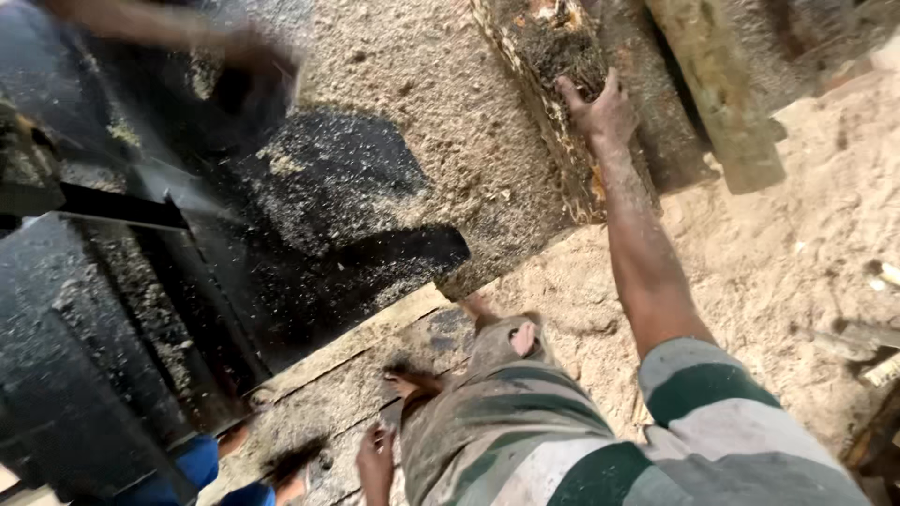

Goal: The person positions and guides wooden logs through a large industrial band saw, feeding the logs into the blade while another person assists.

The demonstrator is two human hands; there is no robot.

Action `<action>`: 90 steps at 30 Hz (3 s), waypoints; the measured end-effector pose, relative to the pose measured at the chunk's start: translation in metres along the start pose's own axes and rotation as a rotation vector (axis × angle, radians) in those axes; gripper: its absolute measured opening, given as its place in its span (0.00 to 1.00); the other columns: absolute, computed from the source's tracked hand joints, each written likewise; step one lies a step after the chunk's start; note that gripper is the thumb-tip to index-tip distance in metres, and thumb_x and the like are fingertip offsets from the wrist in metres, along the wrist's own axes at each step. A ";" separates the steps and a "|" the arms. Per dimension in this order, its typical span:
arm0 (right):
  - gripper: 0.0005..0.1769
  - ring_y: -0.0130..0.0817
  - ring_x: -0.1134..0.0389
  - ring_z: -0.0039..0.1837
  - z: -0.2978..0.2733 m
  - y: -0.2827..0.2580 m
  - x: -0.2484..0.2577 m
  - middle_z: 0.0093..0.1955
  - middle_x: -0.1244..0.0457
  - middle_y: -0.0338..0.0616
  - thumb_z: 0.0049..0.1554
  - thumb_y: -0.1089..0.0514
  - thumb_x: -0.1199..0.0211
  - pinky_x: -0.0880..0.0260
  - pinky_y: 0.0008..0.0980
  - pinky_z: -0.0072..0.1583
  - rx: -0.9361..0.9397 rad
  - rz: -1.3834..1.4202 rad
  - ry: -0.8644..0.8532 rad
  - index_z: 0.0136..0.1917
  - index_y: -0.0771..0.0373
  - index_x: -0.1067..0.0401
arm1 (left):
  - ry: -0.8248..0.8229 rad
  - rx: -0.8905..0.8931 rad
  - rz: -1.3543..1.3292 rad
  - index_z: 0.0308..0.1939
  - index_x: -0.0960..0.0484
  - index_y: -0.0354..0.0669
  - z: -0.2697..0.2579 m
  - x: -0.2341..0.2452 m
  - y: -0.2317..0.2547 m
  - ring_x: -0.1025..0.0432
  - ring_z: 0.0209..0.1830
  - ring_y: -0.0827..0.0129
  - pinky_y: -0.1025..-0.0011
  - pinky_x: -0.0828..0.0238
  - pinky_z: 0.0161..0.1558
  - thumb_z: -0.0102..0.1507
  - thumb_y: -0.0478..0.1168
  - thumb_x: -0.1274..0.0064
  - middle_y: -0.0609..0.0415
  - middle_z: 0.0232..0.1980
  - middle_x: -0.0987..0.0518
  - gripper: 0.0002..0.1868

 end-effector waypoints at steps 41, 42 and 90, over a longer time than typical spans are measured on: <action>0.65 0.59 0.27 0.64 -0.294 -0.041 -0.199 0.56 0.31 0.68 0.60 0.11 0.71 0.28 0.61 0.68 0.399 0.017 -1.195 0.72 0.77 0.46 | 0.075 -0.309 -0.307 0.74 0.48 0.28 0.041 -0.024 0.235 0.31 0.66 0.43 0.49 0.30 0.64 0.60 0.78 0.53 0.29 0.66 0.31 0.61; 0.65 0.59 0.27 0.64 -0.302 -0.048 -0.199 0.56 0.31 0.68 0.60 0.11 0.71 0.28 0.61 0.68 0.414 0.006 -1.214 0.72 0.77 0.46 | 0.092 -0.291 -0.316 0.74 0.48 0.28 0.046 -0.021 0.226 0.31 0.66 0.43 0.49 0.30 0.64 0.60 0.78 0.53 0.29 0.66 0.31 0.61; 0.80 0.59 0.49 0.80 -0.615 -0.075 -0.283 0.83 0.59 0.68 0.41 0.22 0.30 0.45 0.67 0.74 0.083 0.060 -0.995 0.83 0.66 0.72 | -0.166 0.296 -1.008 0.71 0.31 0.33 0.073 0.050 -0.138 0.26 0.57 0.55 0.59 0.30 0.59 0.64 0.82 0.79 0.37 0.63 0.23 0.57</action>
Point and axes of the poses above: each hand's wrist, its own z-axis towards the middle knuckle, its own x-axis out of the back of the hand, y = z × x, the point moved 3 cm from there along z, towards the middle knuckle
